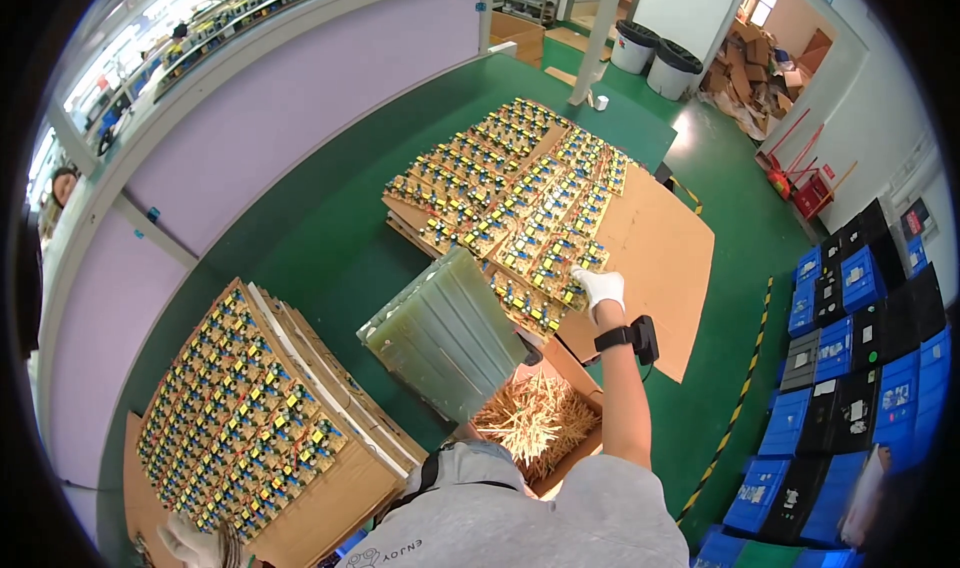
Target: The person picks up a circuit board from a stack, places it into a jig, and then moves it to a cardboard sheet. After filling the sheet with boards, they lift the cardboard and place it onto a stack.
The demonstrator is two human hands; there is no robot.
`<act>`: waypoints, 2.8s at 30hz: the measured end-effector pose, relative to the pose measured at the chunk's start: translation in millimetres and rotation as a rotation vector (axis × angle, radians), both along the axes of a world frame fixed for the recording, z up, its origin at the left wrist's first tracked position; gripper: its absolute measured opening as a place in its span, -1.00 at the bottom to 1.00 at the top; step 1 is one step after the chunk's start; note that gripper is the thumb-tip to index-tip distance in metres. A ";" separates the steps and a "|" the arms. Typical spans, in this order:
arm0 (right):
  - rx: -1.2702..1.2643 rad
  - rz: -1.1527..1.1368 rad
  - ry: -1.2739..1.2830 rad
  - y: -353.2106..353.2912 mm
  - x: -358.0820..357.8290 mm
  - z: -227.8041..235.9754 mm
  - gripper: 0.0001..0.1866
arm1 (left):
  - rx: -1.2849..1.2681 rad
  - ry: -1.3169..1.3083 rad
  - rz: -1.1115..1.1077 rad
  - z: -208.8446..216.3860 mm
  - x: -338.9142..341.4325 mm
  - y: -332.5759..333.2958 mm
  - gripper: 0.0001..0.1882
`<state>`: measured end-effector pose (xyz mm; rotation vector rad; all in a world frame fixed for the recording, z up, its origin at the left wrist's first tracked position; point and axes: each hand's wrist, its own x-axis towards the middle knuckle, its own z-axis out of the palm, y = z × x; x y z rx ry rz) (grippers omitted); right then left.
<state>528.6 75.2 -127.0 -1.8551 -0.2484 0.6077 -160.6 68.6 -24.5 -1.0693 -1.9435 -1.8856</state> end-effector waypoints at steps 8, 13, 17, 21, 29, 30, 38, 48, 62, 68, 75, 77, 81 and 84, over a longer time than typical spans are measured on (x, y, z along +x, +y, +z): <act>0.269 -0.086 0.086 -3.4 12.3 -2.0 -0.78 | 0.083 -0.347 -0.093 35.7 61.4 15.2 -0.45; 0.558 -0.013 0.387 -45.0 27.4 -29.2 -0.66 | 0.151 -0.400 -0.394 42.1 85.1 9.5 -0.49; 0.505 0.309 0.321 -49.7 -44.6 10.9 -0.51 | 0.018 -0.422 -0.254 60.1 122.1 5.0 -0.48; 0.525 0.564 0.449 -47.0 -124.7 55.1 -0.54 | 0.053 -0.408 -0.447 48.7 152.2 2.9 -0.53; 0.016 1.467 -0.283 -35.5 -227.7 130.1 -0.52 | -0.820 0.413 -1.495 69.7 244.4 5.1 -0.44; 0.077 1.551 -0.428 -32.2 -231.0 128.6 -0.52 | -1.128 0.470 -1.528 73.4 253.7 4.7 -0.45; 0.670 0.193 -0.427 -46.2 -263.0 87.3 -0.65 | -0.727 -0.511 -1.206 47.6 253.8 -2.5 -0.56; 0.745 0.173 0.466 -40.4 -293.5 58.5 -0.46 | -0.824 -0.892 -1.450 16.3 283.4 -15.5 -0.53; 0.234 0.389 -0.492 -16.3 -214.4 -18.1 -0.73 | -0.617 -0.181 -1.232 22.2 264.2 -11.2 -0.43; 0.057 0.241 -0.691 2.0 -218.6 -6.3 -0.63 | -0.567 -0.250 -1.189 18.3 258.5 -5.7 -0.48; 0.297 0.323 -0.507 6.0 -210.1 -6.3 -0.63 | -0.537 -0.294 -1.216 12.1 261.3 -3.7 -0.49; 0.320 0.337 -0.584 5.9 -203.3 -15.3 -0.67 | -0.518 -0.317 -1.260 8.9 262.6 -6.6 -0.49; 0.178 0.393 -0.608 18.2 -179.1 -32.3 -0.54 | -0.582 -0.336 -1.288 14.7 261.5 -10.7 -0.49; -0.068 0.302 -0.803 14.8 -183.8 -38.0 -0.46 | -0.579 -0.344 -1.291 13.2 258.1 -17.9 -0.50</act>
